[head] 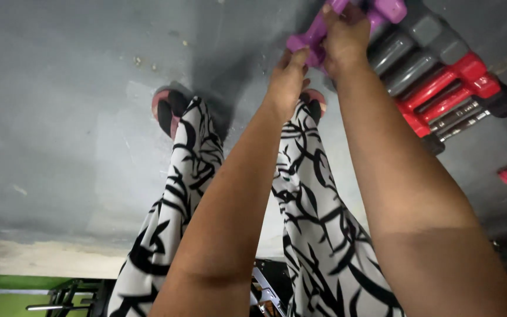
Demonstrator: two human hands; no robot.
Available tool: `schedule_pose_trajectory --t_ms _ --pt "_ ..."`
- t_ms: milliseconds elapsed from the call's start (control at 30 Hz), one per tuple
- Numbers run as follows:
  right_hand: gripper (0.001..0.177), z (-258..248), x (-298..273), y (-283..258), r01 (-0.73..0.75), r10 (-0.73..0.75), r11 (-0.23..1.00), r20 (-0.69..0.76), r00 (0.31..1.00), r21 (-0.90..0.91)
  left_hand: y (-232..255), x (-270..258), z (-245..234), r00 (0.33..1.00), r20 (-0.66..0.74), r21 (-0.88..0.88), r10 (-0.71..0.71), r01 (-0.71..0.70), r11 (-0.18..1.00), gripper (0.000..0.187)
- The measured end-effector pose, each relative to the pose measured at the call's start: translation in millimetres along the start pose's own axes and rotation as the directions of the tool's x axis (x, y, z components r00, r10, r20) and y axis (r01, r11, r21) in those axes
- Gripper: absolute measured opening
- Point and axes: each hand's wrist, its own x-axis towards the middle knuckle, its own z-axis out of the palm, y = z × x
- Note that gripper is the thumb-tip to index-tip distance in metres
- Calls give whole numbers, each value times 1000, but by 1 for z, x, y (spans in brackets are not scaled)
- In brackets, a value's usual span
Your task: Cleaning a small dumbbell and an exercise bike handle with a brown cloth.
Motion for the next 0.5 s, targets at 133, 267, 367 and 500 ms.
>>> schedule_pose_trajectory --t_ms 133,267,367,500 --pt "28 -4 23 26 48 -49 998 -24 999 -35 4 12 -7 998 -32 123 -53 57 991 71" --pt "31 -17 20 35 152 -154 988 91 984 31 4 11 -11 1000 -2 197 -22 22 980 66" --pt "31 -24 17 35 239 -235 971 120 965 -13 -14 21 -26 988 -73 380 133 -96 920 64" --pt "16 -59 -23 51 561 -522 819 252 815 -119 -17 -28 -40 907 -3 840 420 -225 493 55"
